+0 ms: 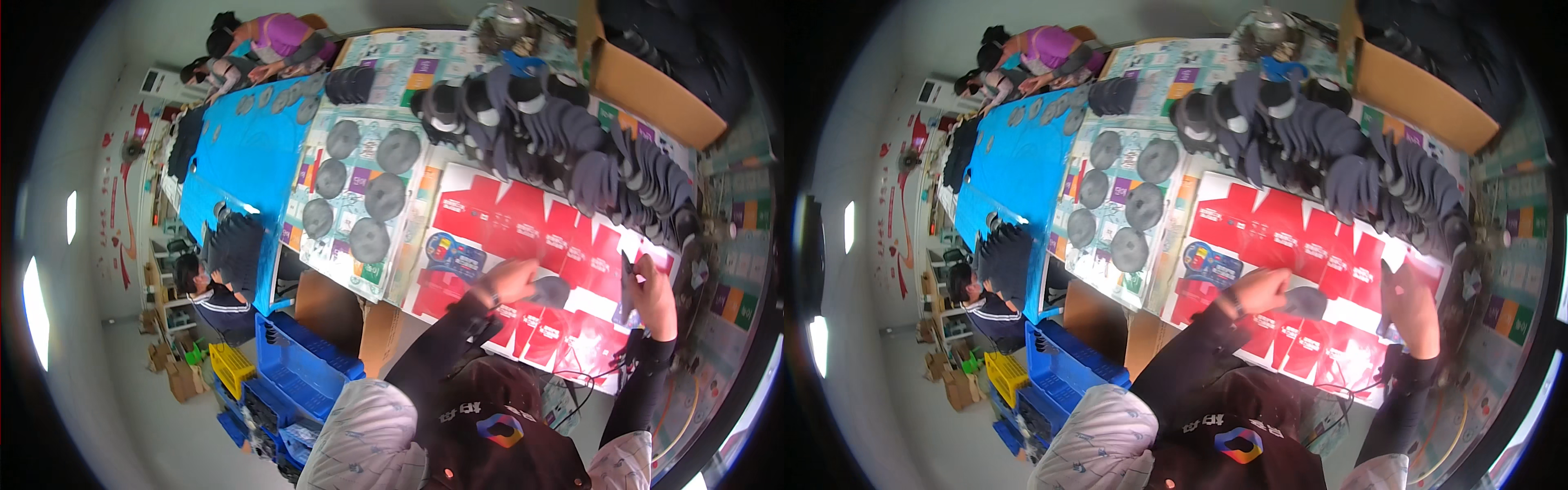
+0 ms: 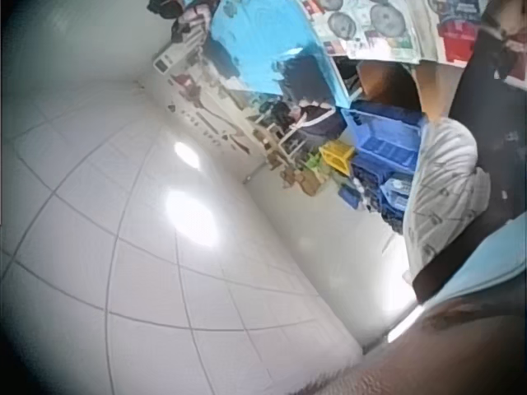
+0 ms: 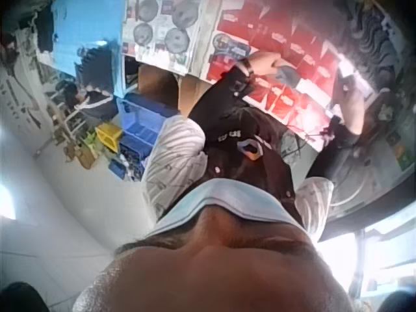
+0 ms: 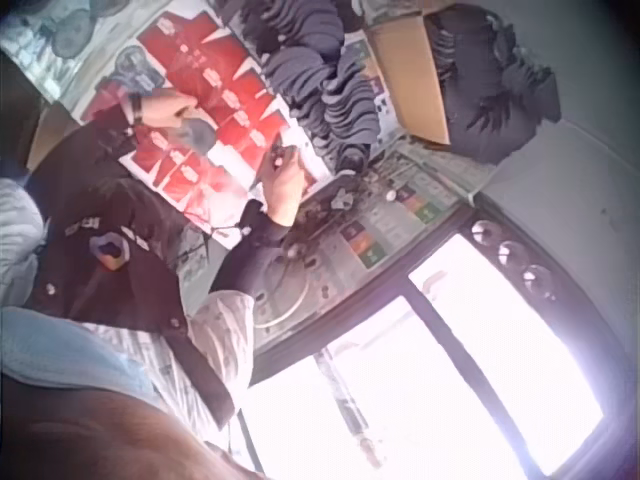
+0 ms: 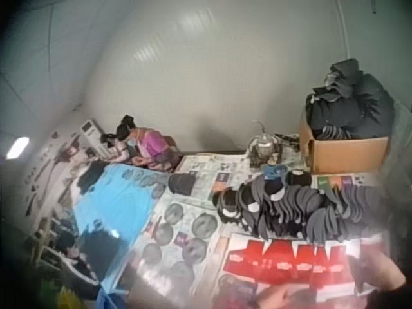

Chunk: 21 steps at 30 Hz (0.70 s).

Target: The recorder applies glue to circular shoe component pieces using a handheld glue dispenser and organizes them on a work surface.

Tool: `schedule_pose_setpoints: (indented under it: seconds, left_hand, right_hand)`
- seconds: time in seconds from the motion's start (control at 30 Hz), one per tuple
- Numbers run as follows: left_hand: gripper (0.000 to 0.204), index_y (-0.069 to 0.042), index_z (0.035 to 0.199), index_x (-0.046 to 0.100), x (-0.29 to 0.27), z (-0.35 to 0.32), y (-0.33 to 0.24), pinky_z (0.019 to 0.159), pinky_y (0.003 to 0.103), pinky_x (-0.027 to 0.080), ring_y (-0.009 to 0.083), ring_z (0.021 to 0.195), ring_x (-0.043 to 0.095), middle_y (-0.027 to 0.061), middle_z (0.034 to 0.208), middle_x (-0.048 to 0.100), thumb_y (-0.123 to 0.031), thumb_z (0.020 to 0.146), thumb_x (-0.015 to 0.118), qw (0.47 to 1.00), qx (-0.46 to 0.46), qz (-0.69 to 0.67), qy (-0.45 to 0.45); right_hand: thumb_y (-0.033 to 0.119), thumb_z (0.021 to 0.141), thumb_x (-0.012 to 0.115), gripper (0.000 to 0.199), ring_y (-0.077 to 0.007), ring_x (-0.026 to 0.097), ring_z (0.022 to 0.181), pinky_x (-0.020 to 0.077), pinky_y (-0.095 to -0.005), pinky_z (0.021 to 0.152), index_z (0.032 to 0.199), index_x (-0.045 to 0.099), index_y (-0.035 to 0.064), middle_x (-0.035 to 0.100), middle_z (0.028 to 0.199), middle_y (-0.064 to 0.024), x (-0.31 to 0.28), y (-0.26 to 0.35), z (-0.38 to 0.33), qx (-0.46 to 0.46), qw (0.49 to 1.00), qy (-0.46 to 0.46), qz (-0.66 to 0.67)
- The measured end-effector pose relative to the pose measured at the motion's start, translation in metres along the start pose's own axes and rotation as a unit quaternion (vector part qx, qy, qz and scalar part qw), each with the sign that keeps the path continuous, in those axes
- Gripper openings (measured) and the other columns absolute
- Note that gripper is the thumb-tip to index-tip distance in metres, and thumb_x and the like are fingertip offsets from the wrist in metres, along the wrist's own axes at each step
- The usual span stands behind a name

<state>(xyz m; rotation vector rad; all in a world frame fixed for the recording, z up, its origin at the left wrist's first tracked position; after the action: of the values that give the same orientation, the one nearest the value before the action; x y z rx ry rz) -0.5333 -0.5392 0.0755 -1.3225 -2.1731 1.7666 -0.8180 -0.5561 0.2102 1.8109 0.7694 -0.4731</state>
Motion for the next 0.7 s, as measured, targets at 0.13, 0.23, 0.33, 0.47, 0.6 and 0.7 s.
schedule_pose_setpoints:
  seconds: [0.13, 0.23, 0.33, 0.47, 0.6, 0.7]
  left_hand:
    - [0.029, -0.004, 0.113, 0.059, -0.096, -0.130, 0.082, 0.078, 0.038, 0.055, 0.0273, 0.090, 0.071, 0.0146, 0.096, 0.070, -0.002, 0.085, 0.065, 0.978, -0.088, -0.042, -0.184]
    - [0.039, -0.004, 0.124, 0.058, -0.172, -0.230, 0.161, 0.073, 0.038, 0.058, 0.0287, 0.083, 0.073, 0.0193, 0.100, 0.072, 0.000, 0.086, 0.063, 0.937, -0.180, -0.034, -0.298]
    - [0.045, -0.004, 0.131, 0.057, -0.230, -0.296, 0.231, 0.064, 0.031, 0.061, 0.0194, 0.083, 0.071, 0.0130, 0.098, 0.071, 0.003, 0.087, 0.056, 0.863, -0.221, -0.195, -0.409]
    - [0.045, -0.004, 0.132, 0.057, -0.294, -0.335, 0.320, 0.063, 0.032, 0.062, 0.0171, 0.083, 0.070, 0.0112, 0.098, 0.069, 0.007, 0.088, 0.052, 0.849, -0.182, -0.187, -0.459]
    - [0.047, -0.004, 0.134, 0.055, -0.324, -0.329, 0.376, 0.066, 0.033, 0.065, 0.0182, 0.083, 0.068, 0.0116, 0.102, 0.065, 0.008, 0.089, 0.050, 0.780, -0.157, -0.381, -0.471]
    - [0.046, -0.005, 0.133, 0.054, -0.323, -0.316, 0.416, 0.066, 0.034, 0.065, 0.0190, 0.083, 0.067, 0.0117, 0.105, 0.064, 0.007, 0.089, 0.051, 0.731, -0.128, -0.458, -0.489]
  right_hand:
    - [0.015, 0.096, 0.063, 0.018, -0.0433, 0.070, 0.077, 0.0530, -0.0490, 0.061, 0.101, 0.051, 0.0036, 0.071, 0.085, -0.0222, 0.096, 0.066, 0.038, -0.130, 0.991, -0.031, -0.030]
    - [0.013, 0.095, 0.064, 0.021, -0.0432, 0.070, 0.080, 0.0550, -0.0476, 0.064, 0.107, 0.050, 0.0044, 0.071, 0.088, -0.0228, 0.193, 0.151, 0.078, -0.145, 0.988, 0.031, 0.042]
    - [0.013, 0.096, 0.063, 0.022, -0.0395, 0.072, 0.082, 0.0562, -0.0451, 0.064, 0.111, 0.050, 0.0041, 0.070, 0.087, -0.0246, 0.288, 0.234, 0.122, -0.204, 0.971, 0.017, 0.125]
    - [0.011, 0.099, 0.060, 0.020, -0.0227, 0.071, 0.082, 0.0612, -0.0409, 0.063, 0.114, 0.049, 0.0036, 0.066, 0.095, -0.0161, 0.396, 0.341, 0.184, -0.202, 0.932, 0.061, 0.295]
    - [0.009, 0.099, 0.060, 0.020, -0.0168, 0.063, 0.082, 0.0649, -0.0379, 0.062, 0.116, 0.050, 0.0085, 0.058, 0.095, -0.0061, 0.470, 0.386, 0.238, -0.090, 0.877, 0.090, 0.463]
    - [0.008, 0.098, 0.061, 0.023, -0.0149, 0.059, 0.081, 0.0643, -0.0378, 0.060, 0.118, 0.051, 0.0104, 0.056, 0.094, -0.0042, 0.526, 0.389, 0.268, -0.020, 0.864, 0.067, 0.499]
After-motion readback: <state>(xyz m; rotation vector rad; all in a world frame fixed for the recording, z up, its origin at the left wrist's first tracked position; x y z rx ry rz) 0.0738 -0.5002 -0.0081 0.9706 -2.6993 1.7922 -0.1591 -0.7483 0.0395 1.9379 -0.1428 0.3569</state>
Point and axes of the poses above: each hand's wrist, its own z-axis towards the middle knuckle, its own x-axis out of the palm, y = z × x, the point moved 5 cm from there along z, towards the middle knuckle
